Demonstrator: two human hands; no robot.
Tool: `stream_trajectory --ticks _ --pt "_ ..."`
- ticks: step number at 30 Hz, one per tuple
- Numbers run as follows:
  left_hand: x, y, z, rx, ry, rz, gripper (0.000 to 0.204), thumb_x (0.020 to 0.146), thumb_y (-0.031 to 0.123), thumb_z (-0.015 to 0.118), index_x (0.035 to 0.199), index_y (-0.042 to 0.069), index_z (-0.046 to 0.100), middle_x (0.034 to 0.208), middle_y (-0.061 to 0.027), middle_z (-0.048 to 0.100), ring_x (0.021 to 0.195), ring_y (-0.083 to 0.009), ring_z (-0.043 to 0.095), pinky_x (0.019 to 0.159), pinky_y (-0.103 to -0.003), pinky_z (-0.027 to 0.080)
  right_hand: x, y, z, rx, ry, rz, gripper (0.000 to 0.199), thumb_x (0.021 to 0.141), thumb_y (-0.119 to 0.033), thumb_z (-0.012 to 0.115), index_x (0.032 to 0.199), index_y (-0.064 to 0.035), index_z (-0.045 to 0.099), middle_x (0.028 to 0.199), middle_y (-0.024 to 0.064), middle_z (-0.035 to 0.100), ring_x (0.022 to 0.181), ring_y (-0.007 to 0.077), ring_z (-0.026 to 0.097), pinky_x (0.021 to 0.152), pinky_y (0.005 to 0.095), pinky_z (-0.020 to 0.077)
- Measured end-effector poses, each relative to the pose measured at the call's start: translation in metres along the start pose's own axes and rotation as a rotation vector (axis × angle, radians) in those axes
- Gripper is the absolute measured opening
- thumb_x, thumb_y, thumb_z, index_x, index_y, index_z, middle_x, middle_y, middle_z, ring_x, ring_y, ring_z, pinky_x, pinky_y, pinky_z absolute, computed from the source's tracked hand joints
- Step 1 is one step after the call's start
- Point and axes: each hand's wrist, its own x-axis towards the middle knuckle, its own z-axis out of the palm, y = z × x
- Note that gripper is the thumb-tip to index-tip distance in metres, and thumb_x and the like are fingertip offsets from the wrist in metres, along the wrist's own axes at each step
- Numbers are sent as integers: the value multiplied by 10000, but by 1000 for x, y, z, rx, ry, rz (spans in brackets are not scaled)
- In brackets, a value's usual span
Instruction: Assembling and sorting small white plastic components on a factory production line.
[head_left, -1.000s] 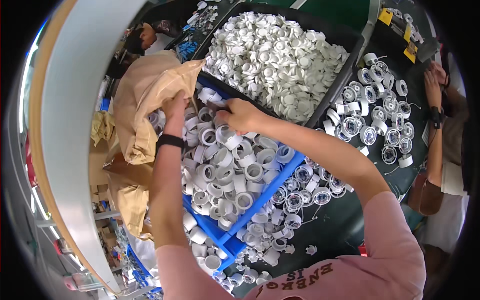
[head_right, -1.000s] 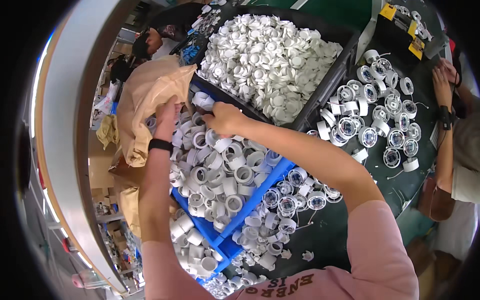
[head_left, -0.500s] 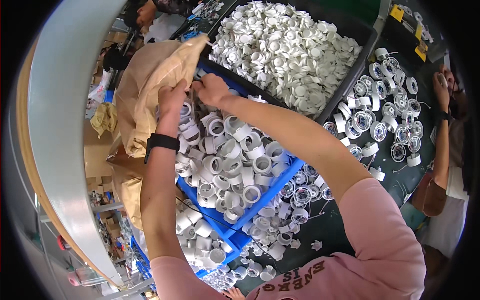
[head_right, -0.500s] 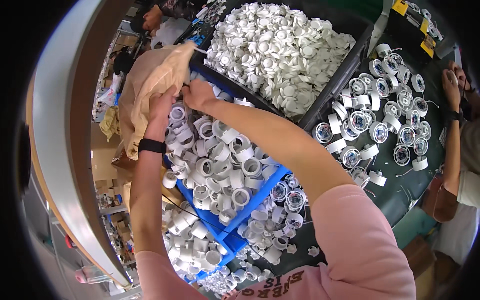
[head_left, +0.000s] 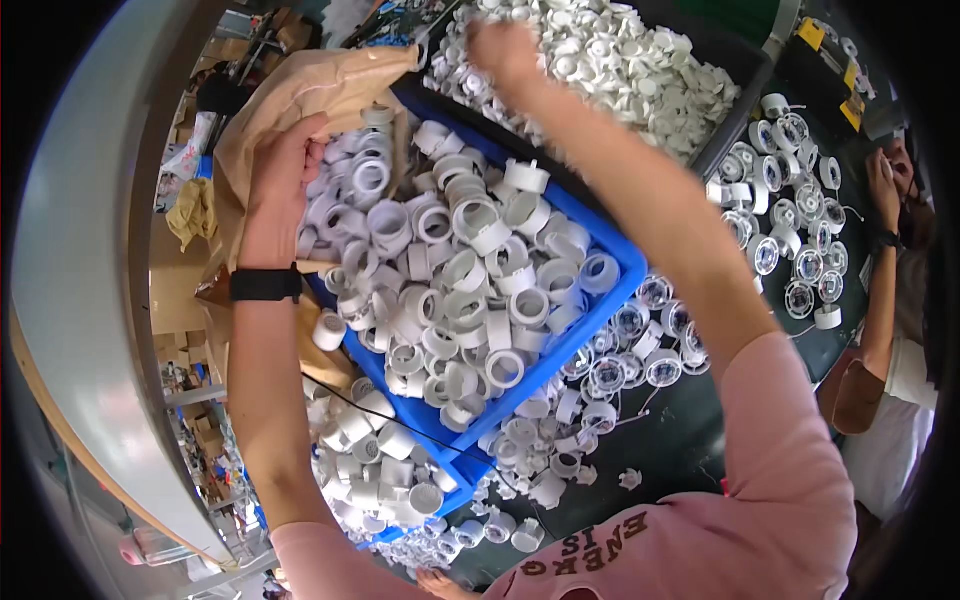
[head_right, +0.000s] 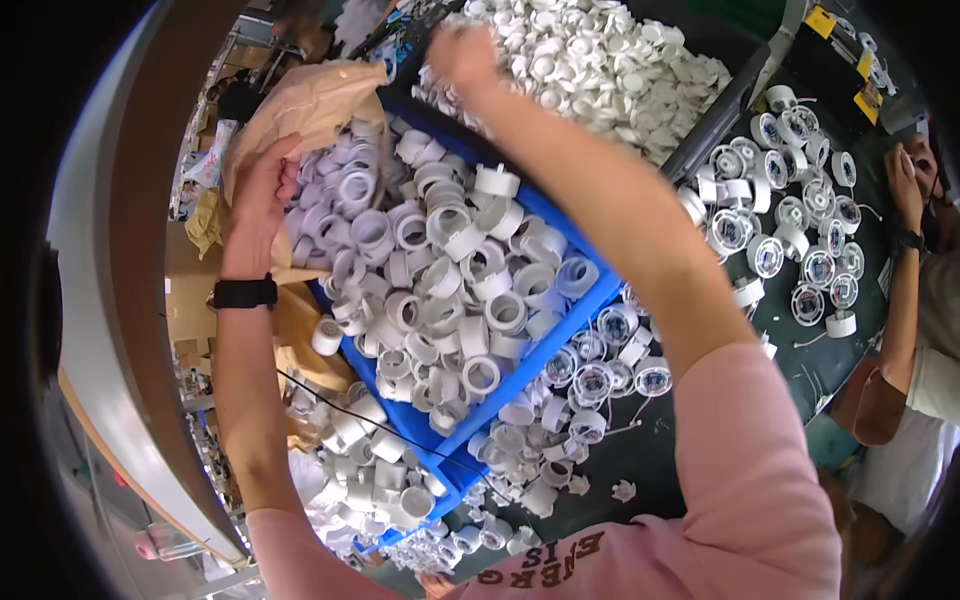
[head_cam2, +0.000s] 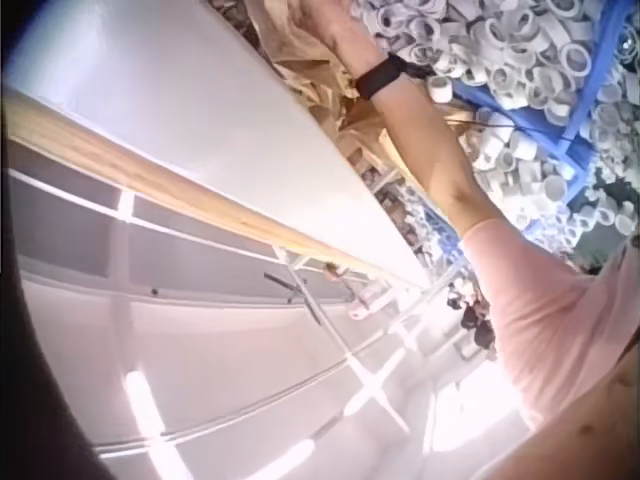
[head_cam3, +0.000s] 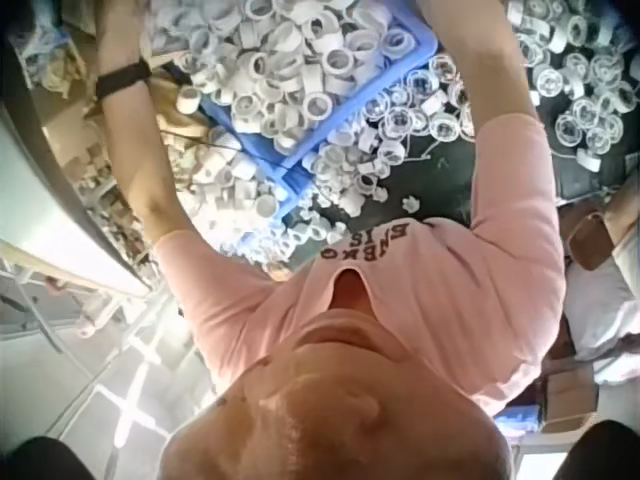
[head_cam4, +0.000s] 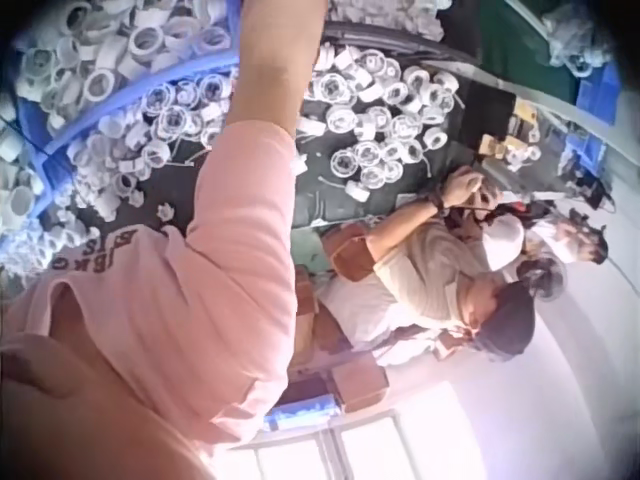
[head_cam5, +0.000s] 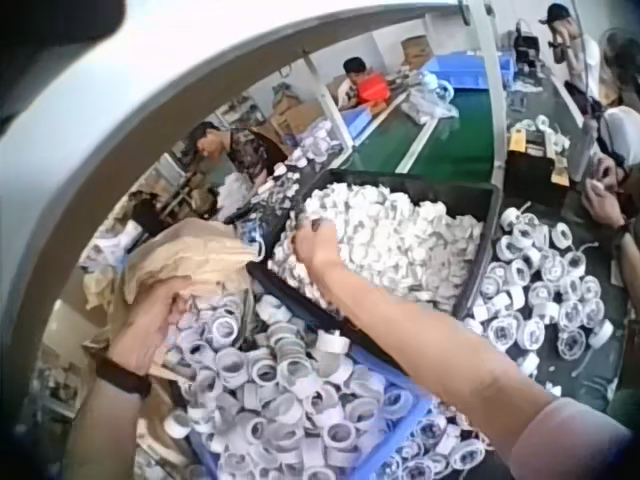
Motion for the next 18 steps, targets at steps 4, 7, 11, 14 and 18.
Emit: stream_trajectory --ticks 4,7,11,14,18 --pt "-34 -9 -20 -121 -158 15 209 860 281 669 952 93 665 867 -1 641 737 -83 560 623 -220 426 14 -19 -91 800 -183 576 293 969 -228 418 771 -34 511 589 85 509 449 189 462 410 329 396" --pt "-41 -45 -104 503 -176 389 192 899 176 612 1066 88 646 921 -30 652 781 -100 578 677 -262 461 -71 -70 -114 540 -539 579 313 953 -304 469 980 -29 616 723 10 573 521 86 490 433 223 387" --pt "-55 -88 -124 1581 -226 869 436 767 -7 568 1187 110 588 1132 -97 616 823 -235 643 737 -342 515 -163 -91 -88 709 -1094 832 253 929 -263 492 997 -43 596 708 32 593 573 121 570 457 240 450" --pt "-52 -97 -101 1793 -253 802 393 767 39 536 1133 160 612 1184 -48 592 806 -228 651 688 -342 513 -203 -112 -55 753 -1205 983 253 873 -319 597 820 -72 590 622 13 531 481 101 487 402 257 387" --pt "-33 -106 -91 1967 -236 1028 278 807 132 529 1054 188 644 1077 6 601 733 -163 640 649 -304 502 -241 -118 -11 776 -1212 867 319 846 -352 638 967 -66 567 648 -32 454 521 59 434 392 199 319"
